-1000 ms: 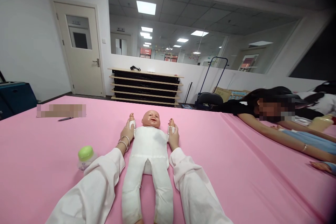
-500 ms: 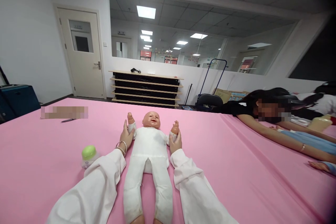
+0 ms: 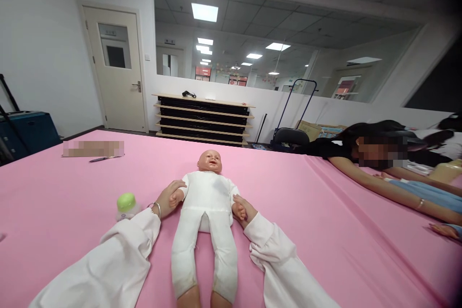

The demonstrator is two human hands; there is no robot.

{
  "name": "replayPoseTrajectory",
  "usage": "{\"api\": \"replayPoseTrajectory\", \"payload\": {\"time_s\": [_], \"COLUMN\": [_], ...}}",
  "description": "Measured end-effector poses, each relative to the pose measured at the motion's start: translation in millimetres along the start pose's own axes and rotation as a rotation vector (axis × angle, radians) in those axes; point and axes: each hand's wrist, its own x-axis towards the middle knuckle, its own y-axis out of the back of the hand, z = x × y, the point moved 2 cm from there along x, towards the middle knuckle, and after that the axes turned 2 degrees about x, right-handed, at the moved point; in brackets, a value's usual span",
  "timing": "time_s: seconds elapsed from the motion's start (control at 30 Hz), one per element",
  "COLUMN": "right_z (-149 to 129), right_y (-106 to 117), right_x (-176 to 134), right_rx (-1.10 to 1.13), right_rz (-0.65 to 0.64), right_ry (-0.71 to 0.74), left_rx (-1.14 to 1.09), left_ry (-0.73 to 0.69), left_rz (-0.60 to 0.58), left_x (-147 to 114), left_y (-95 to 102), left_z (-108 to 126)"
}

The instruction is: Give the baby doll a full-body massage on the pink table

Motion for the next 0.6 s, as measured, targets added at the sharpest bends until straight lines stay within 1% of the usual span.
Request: {"api": "replayPoseTrajectory", "payload": {"time_s": [0.1, 0.17, 0.23, 0.37, 0.5, 0.6], "right_z": [-1, -1, -1, -2, -3, -4], "right_y": [3, 6, 9, 14, 15, 13], "right_x": [-3, -6, -8, -9, -9, -8], "right_rx": [0.045, 0.076, 0.104, 0.143, 0.162, 0.171], "right_rz": [0.021, 0.029, 0.035, 0.041, 0.054, 0.080], "right_ry": [-0.063, -0.098, -0.131, -0.182, -0.210, -0.212], "left_rx": [0.002, 0.052, 0.119, 0.164, 0.157, 0.097], "left_ry": [-0.124, -0.194, -0.246, -0.331, -0.334, -0.319], "left_rz": [-0.156, -0.249, -0.295, -0.271, -0.256, -0.259], "left_x": [-7, -9, -11, -12, -12, -13], "left_y": [7.4, 9.1, 8.5, 5.2, 4.7, 5.0], "left_z": [7, 11, 13, 12, 11, 14]}}
